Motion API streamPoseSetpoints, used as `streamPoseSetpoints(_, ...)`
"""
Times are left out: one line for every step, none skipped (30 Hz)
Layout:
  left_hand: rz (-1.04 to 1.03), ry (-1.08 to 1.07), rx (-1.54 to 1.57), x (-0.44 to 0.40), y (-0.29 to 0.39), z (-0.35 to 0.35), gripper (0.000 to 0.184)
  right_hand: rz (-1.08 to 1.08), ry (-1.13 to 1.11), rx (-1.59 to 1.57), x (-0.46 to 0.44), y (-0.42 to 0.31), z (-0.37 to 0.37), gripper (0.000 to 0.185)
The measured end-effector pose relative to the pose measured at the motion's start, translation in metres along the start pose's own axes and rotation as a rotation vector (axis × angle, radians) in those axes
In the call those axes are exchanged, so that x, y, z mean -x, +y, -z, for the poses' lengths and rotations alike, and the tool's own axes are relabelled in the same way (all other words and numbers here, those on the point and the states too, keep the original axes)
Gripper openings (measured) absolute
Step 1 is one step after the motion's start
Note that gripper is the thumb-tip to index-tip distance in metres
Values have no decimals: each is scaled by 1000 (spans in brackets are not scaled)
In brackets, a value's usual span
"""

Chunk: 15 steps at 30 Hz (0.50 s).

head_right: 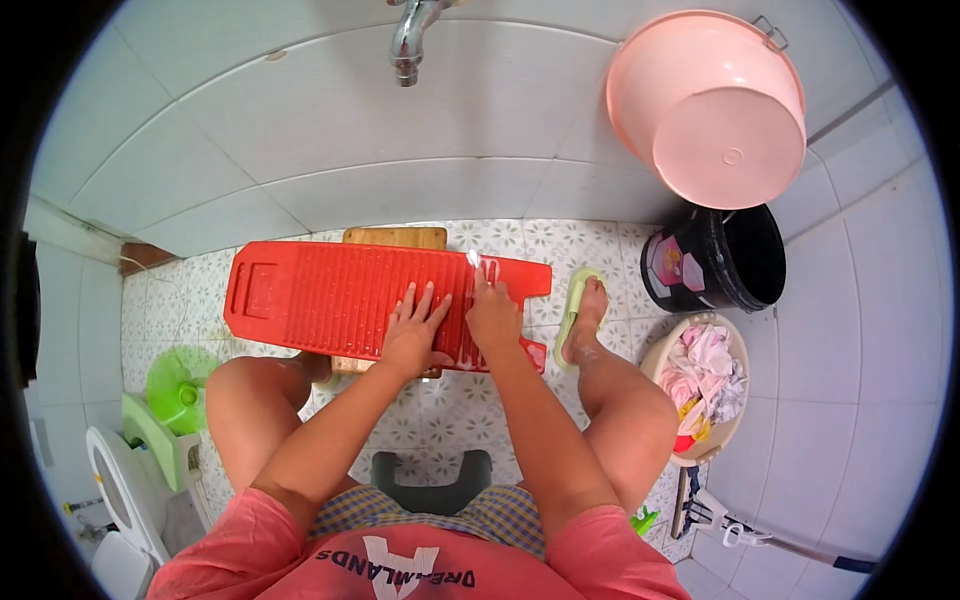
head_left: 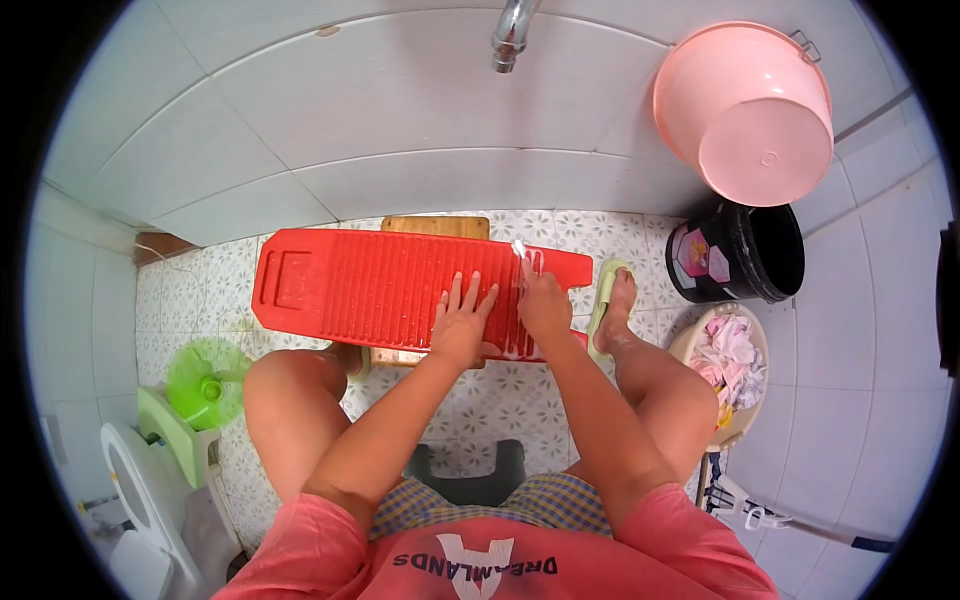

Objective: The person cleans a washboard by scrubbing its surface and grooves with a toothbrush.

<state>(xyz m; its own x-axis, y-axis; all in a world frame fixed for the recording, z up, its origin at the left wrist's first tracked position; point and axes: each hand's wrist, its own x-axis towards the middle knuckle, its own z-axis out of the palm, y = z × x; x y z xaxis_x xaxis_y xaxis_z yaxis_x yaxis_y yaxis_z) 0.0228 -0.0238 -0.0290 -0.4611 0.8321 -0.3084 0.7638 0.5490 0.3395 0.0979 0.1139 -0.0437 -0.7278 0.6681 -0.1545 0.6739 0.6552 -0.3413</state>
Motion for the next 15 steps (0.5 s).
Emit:
streamPoseSetpoints(0, 0, 0, 0, 1, 1, 106, 10, 4, 7, 1, 0, 0, 53)
streamPoseSetpoints(16, -32, -10, 0, 2, 3, 106, 19, 8, 15, 2, 0, 0, 53)
streamPoseSetpoints(30, -63, -18, 0, 3, 5, 105, 19, 9, 16, 6, 1, -2, 53)
streamPoseSetpoints(29, -63, -17, 0, 3, 5, 105, 36, 45, 49, 13, 1, -4, 54)
streamPoseSetpoints(28, -60, -15, 0, 2, 5, 105, 52, 82, 82, 20, 1, -7, 54)
streamPoseSetpoints(25, -56, -12, 1, 2, 5, 104, 51, 83, 85, 27, -2, -4, 54)
streamPoseSetpoints(22, -55, -11, 1, 2, 4, 104, -6, -20, 53, 35, -6, 2, 54)
streamPoseSetpoints(21, -51, -9, 1, 1, 3, 104, -63, -122, 21, 43, -8, 6, 55)
streamPoseSetpoints(21, -48, -8, 1, 1, 3, 104, -64, -120, 22, 51, -4, 1, 55)
streamPoseSetpoints(20, -47, -8, 1, 1, 2, 104, -21, -66, 38, 60, -1, -6, 55)
streamPoseSetpoints(21, -47, -12, 1, 1, 2, 104, 22, -13, 53, 63, 3, -13, 55)
streamPoseSetpoints(24, -49, -16, 1, 1, 2, 104, 22, -13, 53, 63, 2, -12, 55)
streamPoseSetpoints(24, -49, -16, 1, 1, 3, 104, 6, -23, 47, 63, 1, -10, 55)
streamPoseSetpoints(22, -47, -11, 1, 1, 3, 104, -11, -34, 41, 63, 0, -9, 56)
streamPoseSetpoints(20, -46, -7, 1, 1, 3, 104, -12, -34, 40, 59, -1, -6, 56)
